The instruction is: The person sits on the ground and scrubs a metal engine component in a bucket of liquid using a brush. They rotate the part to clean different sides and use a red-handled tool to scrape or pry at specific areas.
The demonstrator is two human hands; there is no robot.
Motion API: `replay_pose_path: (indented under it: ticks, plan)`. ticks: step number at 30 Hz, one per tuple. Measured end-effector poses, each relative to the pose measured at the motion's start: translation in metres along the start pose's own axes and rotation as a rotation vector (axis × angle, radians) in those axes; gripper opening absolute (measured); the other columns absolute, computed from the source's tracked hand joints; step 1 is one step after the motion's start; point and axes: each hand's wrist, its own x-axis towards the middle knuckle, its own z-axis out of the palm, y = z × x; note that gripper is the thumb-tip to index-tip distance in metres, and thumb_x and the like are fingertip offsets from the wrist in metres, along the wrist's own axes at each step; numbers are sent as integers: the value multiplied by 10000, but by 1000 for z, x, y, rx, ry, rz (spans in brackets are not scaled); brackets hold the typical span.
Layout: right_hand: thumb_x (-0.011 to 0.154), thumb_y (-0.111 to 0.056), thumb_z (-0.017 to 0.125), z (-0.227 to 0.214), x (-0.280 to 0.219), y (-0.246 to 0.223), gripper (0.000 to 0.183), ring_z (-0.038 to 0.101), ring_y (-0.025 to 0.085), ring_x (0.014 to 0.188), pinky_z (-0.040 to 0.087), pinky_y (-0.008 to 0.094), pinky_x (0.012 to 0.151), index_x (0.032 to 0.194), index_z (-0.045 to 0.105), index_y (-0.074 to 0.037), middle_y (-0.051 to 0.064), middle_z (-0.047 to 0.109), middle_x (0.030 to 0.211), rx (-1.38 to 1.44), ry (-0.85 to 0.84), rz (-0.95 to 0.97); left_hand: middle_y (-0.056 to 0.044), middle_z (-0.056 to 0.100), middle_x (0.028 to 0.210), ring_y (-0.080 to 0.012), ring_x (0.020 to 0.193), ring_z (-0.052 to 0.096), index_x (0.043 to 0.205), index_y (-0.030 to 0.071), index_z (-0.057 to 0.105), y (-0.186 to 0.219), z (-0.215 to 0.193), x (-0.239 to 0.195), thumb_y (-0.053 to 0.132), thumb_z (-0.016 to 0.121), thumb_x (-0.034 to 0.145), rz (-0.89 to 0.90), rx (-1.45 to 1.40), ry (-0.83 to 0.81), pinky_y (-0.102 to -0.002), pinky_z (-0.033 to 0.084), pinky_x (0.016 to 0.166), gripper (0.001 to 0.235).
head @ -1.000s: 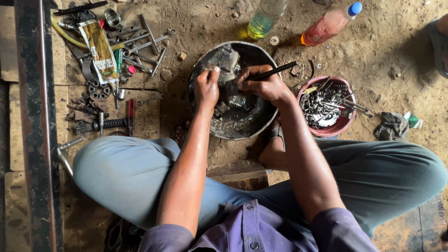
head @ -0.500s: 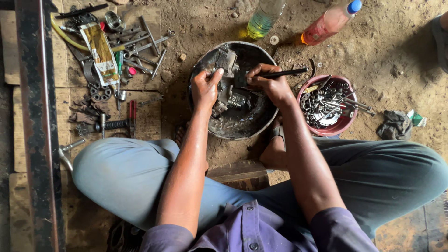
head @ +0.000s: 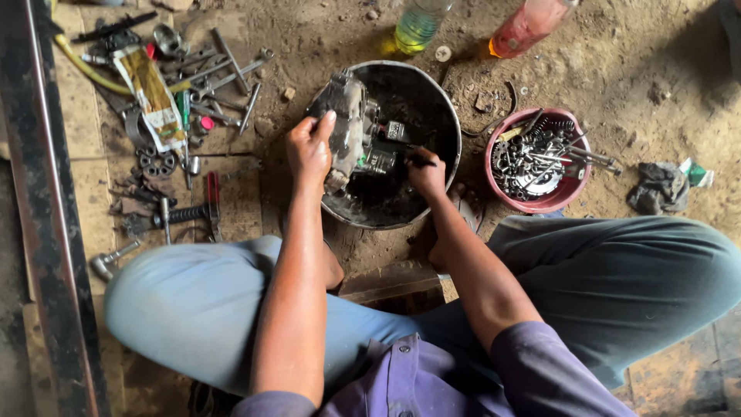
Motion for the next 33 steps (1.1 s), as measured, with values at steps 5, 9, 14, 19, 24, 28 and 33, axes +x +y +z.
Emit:
replay_pose_path:
  ticks: [5,9,14,19,24,28,33]
  plan:
    - [771,-125,752,9,17,32,190,762,191,870,595,316,779,947,821,-110,79,804,937,-76,-146,148,59,500,644,-59,619,411,769,-4,658,8,-4,4,305,753,946,-96,84,-44,-301,343,541,368]
    - [819,-176,751,15,15,28,191,746,235,928,580,363,818,994,775,-102,117,773,977,-142,-59,-24,-39,542,607,-118,587,479,801,-9,668,17,-2,1,355,727,929,-86,266,29,-348,404,551,390]
    - [770,-163,775,-22,23,-30,280,710,270,940,575,392,823,1048,767,-130,133,750,1003,-297,-279,67,-149,659,662,-237,608,631,872,-6,698,22,3,2,396,698,925,-43,435,97,-409,490,612,406]
    - [775,-21,741,-86,39,-126,139,666,142,761,551,291,698,909,738,-57,52,735,845,111,-425,-52,-192,732,886,-332,803,711,1026,33,697,12,6,5,400,685,941,50,459,158,-441,536,715,377]
    - [839,35,701,-107,15,-209,95,654,96,799,535,243,761,877,691,-52,19,710,846,391,-461,-306,-200,747,944,-378,879,727,1074,66,684,15,10,2,404,670,945,28,492,155,-473,540,778,361]
    - [857,22,663,-76,-7,-245,80,645,99,846,536,250,779,907,685,-37,33,697,916,353,-330,-512,-203,741,933,-399,863,712,1097,80,678,31,12,-1,387,660,947,-80,545,120,-491,521,746,343]
    - [838,-13,655,-69,-20,-257,114,649,100,765,534,267,696,930,712,-50,38,719,864,209,-217,-456,-198,739,903,-385,822,716,1058,73,678,30,13,-2,354,666,949,-45,522,107,-479,522,718,301]
